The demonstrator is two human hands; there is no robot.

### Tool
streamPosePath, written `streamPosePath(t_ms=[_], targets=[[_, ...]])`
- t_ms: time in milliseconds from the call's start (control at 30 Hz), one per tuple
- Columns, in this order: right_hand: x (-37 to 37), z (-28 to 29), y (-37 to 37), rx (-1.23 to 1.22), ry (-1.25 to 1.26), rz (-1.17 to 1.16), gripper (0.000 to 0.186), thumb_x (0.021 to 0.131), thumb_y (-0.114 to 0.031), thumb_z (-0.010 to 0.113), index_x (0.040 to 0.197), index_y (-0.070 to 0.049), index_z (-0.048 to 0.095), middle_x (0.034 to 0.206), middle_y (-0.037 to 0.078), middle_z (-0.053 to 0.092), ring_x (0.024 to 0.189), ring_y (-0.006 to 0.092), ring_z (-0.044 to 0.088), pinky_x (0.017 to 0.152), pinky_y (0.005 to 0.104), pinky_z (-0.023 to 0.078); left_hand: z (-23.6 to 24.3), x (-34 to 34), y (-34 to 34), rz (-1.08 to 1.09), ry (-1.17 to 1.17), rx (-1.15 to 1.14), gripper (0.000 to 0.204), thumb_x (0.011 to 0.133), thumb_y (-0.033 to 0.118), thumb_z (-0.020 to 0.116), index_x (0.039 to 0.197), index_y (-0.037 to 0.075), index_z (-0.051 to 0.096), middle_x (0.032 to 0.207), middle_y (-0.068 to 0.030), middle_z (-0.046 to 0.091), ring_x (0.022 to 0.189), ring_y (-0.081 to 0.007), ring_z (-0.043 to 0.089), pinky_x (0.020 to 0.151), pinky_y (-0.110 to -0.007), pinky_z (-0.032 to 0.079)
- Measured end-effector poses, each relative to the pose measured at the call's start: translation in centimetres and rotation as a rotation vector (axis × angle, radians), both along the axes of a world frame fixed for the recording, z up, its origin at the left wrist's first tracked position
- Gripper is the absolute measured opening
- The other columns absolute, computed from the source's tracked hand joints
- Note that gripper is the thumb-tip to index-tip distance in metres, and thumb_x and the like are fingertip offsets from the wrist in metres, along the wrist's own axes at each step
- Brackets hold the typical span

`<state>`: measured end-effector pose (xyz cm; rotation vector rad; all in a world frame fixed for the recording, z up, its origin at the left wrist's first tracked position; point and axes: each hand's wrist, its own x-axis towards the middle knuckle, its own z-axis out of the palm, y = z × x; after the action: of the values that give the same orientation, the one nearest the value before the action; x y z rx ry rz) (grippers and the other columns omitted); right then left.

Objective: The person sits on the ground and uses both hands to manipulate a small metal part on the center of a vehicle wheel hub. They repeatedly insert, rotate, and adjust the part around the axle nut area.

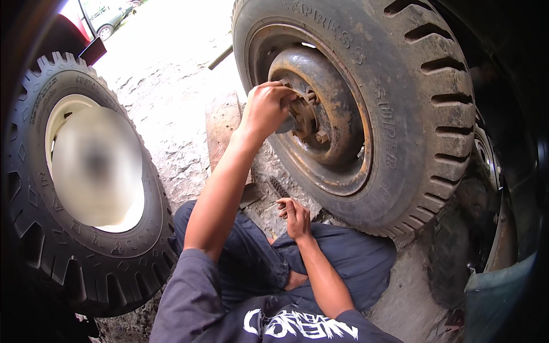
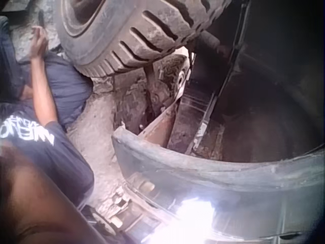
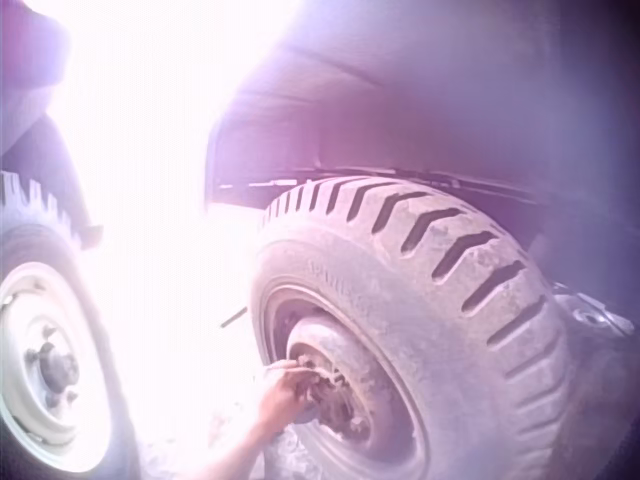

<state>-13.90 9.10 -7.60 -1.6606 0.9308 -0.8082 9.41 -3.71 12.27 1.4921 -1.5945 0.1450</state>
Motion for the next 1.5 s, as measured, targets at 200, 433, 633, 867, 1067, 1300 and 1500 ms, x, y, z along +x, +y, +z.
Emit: streamPosePath(t_ms=[200, 433, 633, 867, 1067, 1300, 1500], targets=[[0.2, -0.4, 0.2, 0.004, -0.018, -0.008, 0.058, 0.119, -0.048, 0.039, 0.114, -0.004, 0.076, 0.094, 0.013, 0.076, 0.075, 0.0217, 0.075, 0.071, 0.0363, 0.057, 0.4, 0.4, 0.1, -0.012, -0.06, 0.037, 0.021, 0.083, -0.002, 0.073, 0.101, 0.002, 0.084, 0.097, -0.0157, 0.079, 0.094, -0.0342, 0.077, 0.091, -0.043, 0.062], [0.0, -0.3, -0.2, -0.01, 0.018, 0.001, 0.061, 0.119, -0.049, 0.037, 0.115, -0.002, 0.077, 0.094, 0.011, 0.077, 0.077, 0.0181, 0.076, 0.071, 0.032, 0.058, 0.2, -0.8, 0.1, -0.048, -0.156, -0.06, 0.016, 0.083, 0.0, 0.073, 0.095, 0.004, 0.084, 0.096, -0.0134, 0.079, 0.089, -0.0329, 0.076, 0.091, -0.042, 0.062], [0.2, -0.2, -0.6, -0.031, 0.0, -0.001, 0.061, 0.119, -0.048, 0.036, 0.115, -0.003, 0.076, 0.094, 0.012, 0.076, 0.077, 0.0199, 0.075, 0.072, 0.034, 0.058, 0.1, -0.2, -0.9, 0.005, -0.114, -0.062, 0.017, 0.083, 0.002, 0.074, 0.096, 0.006, 0.085, 0.095, -0.0115, 0.08, 0.09, -0.0299, 0.077, 0.092, -0.042, 0.063], [-0.4, -0.4, -0.4, -0.009, -0.023, -0.02, 0.057, 0.119, -0.047, 0.039, 0.113, -0.003, 0.076, 0.093, 0.014, 0.075, 0.075, 0.0221, 0.074, 0.072, 0.0369, 0.056, 1.1, -1.3, 0.6, -0.044, -0.2, -0.04, 0.022, 0.085, -0.002, 0.075, 0.103, 0.005, 0.086, 0.094, -0.0164, 0.078, 0.087, -0.034, 0.076, 0.085, -0.043, 0.061], [0.1, -0.3, -0.7, -0.032, -0.032, 0.01, 0.059, 0.119, -0.047, 0.037, 0.112, -0.003, 0.076, 0.095, 0.014, 0.076, 0.076, 0.0231, 0.074, 0.073, 0.0364, 0.056, 0.2, -0.6, -0.5, -0.056, -0.171, -0.066, 0.022, 0.081, 0.0, 0.072, 0.097, 0.008, 0.085, 0.094, -0.0111, 0.079, 0.094, -0.0298, 0.077, 0.091, -0.04, 0.063], [0.0, -0.1, -0.3, -0.05, -0.036, 0.01, 0.068, 0.118, -0.054, 0.035, 0.112, -0.002, 0.077, 0.096, 0.012, 0.077, 0.078, 0.0181, 0.074, 0.073, 0.0328, 0.057, 0.0, -0.2, -0.6, 0.016, -0.05, -0.084, 0.023, 0.083, 0.002, 0.073, 0.098, 0.012, 0.086, 0.096, -0.009, 0.08, 0.096, -0.0276, 0.077, 0.091, -0.041, 0.063], [-0.4, -0.1, -0.3, -0.06, -0.042, 0.011, 0.065, 0.119, -0.052, 0.035, 0.113, -0.003, 0.077, 0.095, 0.011, 0.076, 0.077, 0.0184, 0.074, 0.072, 0.0335, 0.057, 0.7, -1.3, 0.6, -0.1, -0.101, -0.041, 0.019, 0.085, 0.001, 0.073, 0.099, 0.007, 0.085, 0.095, -0.0126, 0.078, 0.095, -0.0297, 0.074, 0.093, -0.042, 0.061]])
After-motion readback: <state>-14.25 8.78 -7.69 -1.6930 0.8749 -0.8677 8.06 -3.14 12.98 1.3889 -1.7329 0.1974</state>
